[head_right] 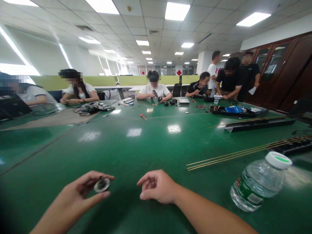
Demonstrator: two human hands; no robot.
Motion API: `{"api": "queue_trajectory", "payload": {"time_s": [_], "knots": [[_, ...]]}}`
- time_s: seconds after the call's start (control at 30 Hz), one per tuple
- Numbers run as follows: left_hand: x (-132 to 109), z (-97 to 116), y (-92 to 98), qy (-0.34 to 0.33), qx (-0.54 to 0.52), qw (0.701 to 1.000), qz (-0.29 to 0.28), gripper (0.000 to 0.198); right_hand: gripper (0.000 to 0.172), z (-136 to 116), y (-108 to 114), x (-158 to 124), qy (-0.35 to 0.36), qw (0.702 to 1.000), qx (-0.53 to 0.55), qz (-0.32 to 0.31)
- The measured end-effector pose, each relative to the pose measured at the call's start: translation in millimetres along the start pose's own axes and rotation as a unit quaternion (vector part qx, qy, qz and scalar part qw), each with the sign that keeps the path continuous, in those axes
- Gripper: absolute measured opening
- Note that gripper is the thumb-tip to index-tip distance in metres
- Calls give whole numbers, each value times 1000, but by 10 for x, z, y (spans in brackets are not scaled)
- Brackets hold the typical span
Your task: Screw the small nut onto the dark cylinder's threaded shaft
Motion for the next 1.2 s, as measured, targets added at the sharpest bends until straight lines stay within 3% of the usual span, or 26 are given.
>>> {"api": "queue_trajectory", "payload": {"time_s": [0.07,0.13,0.27,0.37,0.47,0.57,0.77,0.97,1.2], "knots": [[234,158,-444,-29,-29,996,-78,30,31,-78,166,-9,45,991,-77,98],[364,283,-767,-78,-35,990,-110,28,28,-145,269,-43,71,972,-148,169],[347,213,-1084,-138,-25,982,-126,28,42,-245,248,-117,107,943,-244,200],[279,28,-1115,-128,-34,984,-123,35,50,-272,201,-149,117,931,-280,202],[274,-80,-1069,-92,-38,990,-95,29,50,-239,200,-136,108,931,-282,203],[288,-58,-1073,-83,-41,992,-87,20,48,-213,230,-123,105,930,-276,218],[275,-43,-1153,-77,-62,988,-119,20,39,-211,220,-124,91,932,-272,221],[294,-73,-1144,-64,-76,988,-116,19,26,-271,204,-148,103,928,-274,229],[310,-120,-1133,-23,-106,988,-110,21,26,-245,234,-156,74,945,-229,223]]}}
Point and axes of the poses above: each hand's wrist, its own x-axis towards the middle knuckle, its own y-axis out of the back of the hand, z = x × y, the point moved 8 cm from there along x, towards the middle knuckle, and after that the axes turned 7 degrees about -y, right-handed, at the moved point
